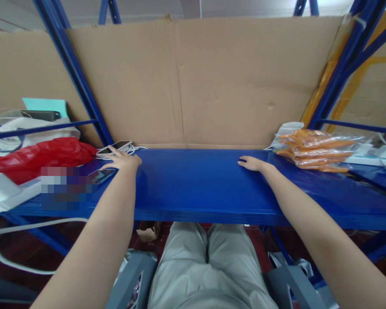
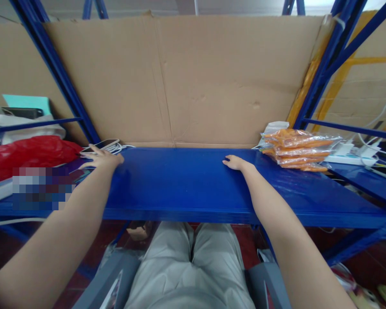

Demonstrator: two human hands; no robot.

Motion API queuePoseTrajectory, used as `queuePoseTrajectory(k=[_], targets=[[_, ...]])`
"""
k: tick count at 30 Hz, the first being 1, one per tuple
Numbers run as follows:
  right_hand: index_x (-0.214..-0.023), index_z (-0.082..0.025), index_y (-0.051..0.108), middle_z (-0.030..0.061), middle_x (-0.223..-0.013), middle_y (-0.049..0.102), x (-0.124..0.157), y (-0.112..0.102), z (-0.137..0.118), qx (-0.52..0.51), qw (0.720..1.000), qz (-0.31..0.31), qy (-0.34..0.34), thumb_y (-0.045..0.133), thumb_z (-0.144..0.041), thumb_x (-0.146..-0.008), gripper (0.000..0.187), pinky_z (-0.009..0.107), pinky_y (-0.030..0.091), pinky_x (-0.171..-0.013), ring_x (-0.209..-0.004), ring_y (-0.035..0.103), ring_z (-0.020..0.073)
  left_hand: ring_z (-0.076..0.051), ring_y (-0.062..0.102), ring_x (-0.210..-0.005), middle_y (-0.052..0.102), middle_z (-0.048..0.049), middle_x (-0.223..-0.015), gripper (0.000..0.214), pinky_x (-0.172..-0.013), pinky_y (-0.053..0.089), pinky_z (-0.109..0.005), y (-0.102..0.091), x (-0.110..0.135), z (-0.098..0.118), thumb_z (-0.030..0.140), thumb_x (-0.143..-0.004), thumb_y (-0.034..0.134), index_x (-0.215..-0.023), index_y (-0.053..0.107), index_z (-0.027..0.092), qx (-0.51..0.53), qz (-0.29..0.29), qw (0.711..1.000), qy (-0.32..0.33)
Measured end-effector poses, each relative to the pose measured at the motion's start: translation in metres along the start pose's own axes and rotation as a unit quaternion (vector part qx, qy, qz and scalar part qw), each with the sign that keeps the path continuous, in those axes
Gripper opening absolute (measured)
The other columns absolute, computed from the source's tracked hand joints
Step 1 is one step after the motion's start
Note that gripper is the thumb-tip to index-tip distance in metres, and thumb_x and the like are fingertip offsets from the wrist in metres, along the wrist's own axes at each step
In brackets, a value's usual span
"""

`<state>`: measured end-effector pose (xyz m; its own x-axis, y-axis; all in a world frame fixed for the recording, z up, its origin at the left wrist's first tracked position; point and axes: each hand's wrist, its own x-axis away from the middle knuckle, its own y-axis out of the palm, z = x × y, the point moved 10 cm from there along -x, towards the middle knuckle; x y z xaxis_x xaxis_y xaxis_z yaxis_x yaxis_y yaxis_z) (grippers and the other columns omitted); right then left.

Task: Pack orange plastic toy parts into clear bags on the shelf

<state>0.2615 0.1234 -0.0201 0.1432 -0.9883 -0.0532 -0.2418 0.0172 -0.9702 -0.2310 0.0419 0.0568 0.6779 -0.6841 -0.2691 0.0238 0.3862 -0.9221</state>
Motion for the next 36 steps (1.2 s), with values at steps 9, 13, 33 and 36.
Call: queuePoseTrajectory(k=[9, 13, 33, 36], targets=[[-0.146, -0.005, 0.041, 0.0141, -0.15, 0.039, 0.003, -0.001, -0.002, 0.011, 1.0, -0.005, -0.001, 0.04, -0.039, -0.096, 0.061, 0.035, 0.026, -0.118, -0.139, 0.037, 0.0267, -0.042, 0.002, -0.146, -0.01, -0.0167, -0.16, 0.074, -0.1, 0.034, -0.07, 0.012, -0.011, -0.038, 0.045, -0.092, 0.035, -0.15, 0.019, 0.002, 0.002, -0.031, 0.997, -0.077], [-0.146, -0.004, 0.04, 0.0149, -0.15, 0.039, 0.004, -0.002, -0.001, 0.006, 1.0, -0.006, 0.003, 0.04, -0.039, -0.096, 0.061, 0.034, 0.025, -0.118, -0.14, 0.036, 0.0264, -0.043, 0.006, -0.146, -0.011, -0.0147, -0.16, 0.071, -0.1, 0.032, -0.071, 0.012, -0.016, -0.04, 0.045, -0.091, 0.037, -0.15, 0.024, 0.006, 0.03, -0.021, 0.997, -0.07], [-0.145, -0.007, 0.042, 0.0141, -0.15, 0.04, 0.006, -0.003, -0.001, -0.002, 1.0, -0.004, -0.001, 0.041, -0.042, -0.096, 0.061, 0.033, 0.026, -0.117, -0.139, 0.038, 0.0258, -0.035, 0.033, -0.141, 0.048, -0.0214, -0.143, 0.046, -0.11, 0.033, -0.056, 0.05, 0.047, 0.143, 0.027, -0.082, 0.052, -0.125, 0.061, 0.012, 0.115, -0.075, 0.958, 0.251], [-0.146, -0.008, 0.042, 0.0124, -0.15, 0.04, 0.007, -0.003, -0.002, 0.004, 1.0, -0.006, -0.008, 0.04, -0.041, -0.096, 0.059, 0.035, 0.026, -0.117, -0.139, 0.038, 0.0252, -0.027, 0.047, -0.133, 0.056, -0.0176, -0.137, 0.044, -0.108, 0.039, -0.037, 0.064, 0.068, 0.158, 0.023, -0.084, 0.051, -0.126, 0.06, 0.011, 0.118, -0.118, 0.929, 0.331]])
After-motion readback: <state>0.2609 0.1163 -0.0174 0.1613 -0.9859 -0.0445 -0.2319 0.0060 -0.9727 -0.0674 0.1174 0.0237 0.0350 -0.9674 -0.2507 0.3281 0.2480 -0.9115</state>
